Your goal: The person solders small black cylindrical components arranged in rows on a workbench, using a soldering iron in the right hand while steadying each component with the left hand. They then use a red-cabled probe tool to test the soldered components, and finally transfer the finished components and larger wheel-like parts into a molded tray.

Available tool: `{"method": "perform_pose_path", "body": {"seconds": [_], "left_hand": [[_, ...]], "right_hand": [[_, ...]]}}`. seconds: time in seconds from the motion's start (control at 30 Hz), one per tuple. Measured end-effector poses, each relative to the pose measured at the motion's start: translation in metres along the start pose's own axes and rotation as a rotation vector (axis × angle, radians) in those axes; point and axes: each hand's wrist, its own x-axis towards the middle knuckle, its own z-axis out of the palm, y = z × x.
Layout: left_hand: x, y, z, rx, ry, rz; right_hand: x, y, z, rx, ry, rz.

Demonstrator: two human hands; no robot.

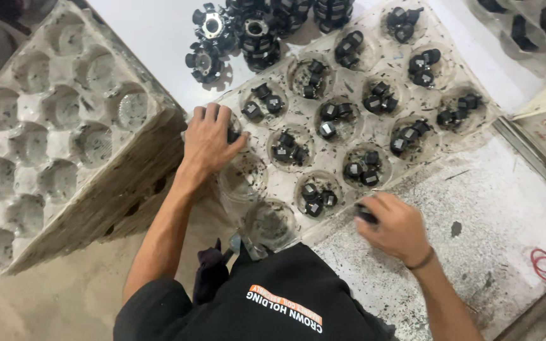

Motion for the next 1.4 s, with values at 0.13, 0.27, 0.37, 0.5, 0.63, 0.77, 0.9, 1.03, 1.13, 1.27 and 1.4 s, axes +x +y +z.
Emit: {"method": "perform_pose_path", "body": {"seconds": [0.13,0.27,0.37,0.5,0.63,0.77,0.9,1.03,1.13,1.27,1.4], "left_hand": [[-0.019,-0.021,0.012,-0.002,0.177,0.143],[-0.050,-0.030,0.018,-0.246,0.534,-0.057],[-0.093,-0.043,0.021,-0.660,0.464,-0.570],[-0.129,-0.041,0.053,-1.240,-0.042,-0.536],[-0.124,-0.029,0.097,-1.378,0.102,-0.528],[-0.117,-0.029,0.107,-1.517,0.153,-0.618],[-0.116,-0.025,0.094,-1.552,0.187,-0.559],[-0.115,-0.016,0.085,-1.583,0.149,-0.680],[-0.115,-0.012,0.082,-1.615,0.171,-0.624],[-0.116,-0.003,0.076,-1.543,0.288,-0.543],[-0.120,0.010,0.059,-1.509,0.330,-0.560]], "right_hand": [[0.117,-0.092,0.053,-0.106,-0.109,-0.506],[0.166,-0.140,0.090,-0.097,-0.177,-0.654],[0.153,-0.092,0.087,0.304,-0.060,-0.667],[0.108,0.063,0.040,-0.018,0.311,-0.175],[0.040,0.185,0.011,-0.221,0.495,0.495],[0.036,0.244,0.034,0.159,0.779,0.401],[0.062,0.254,0.037,0.454,0.893,0.618],[0.076,0.249,0.018,0.576,0.903,0.793],[0.086,0.244,0.008,1.018,0.951,0.818],[0.104,0.248,0.008,0.685,0.989,0.722],[0.109,0.246,0.000,0.126,1.167,0.568]]}}
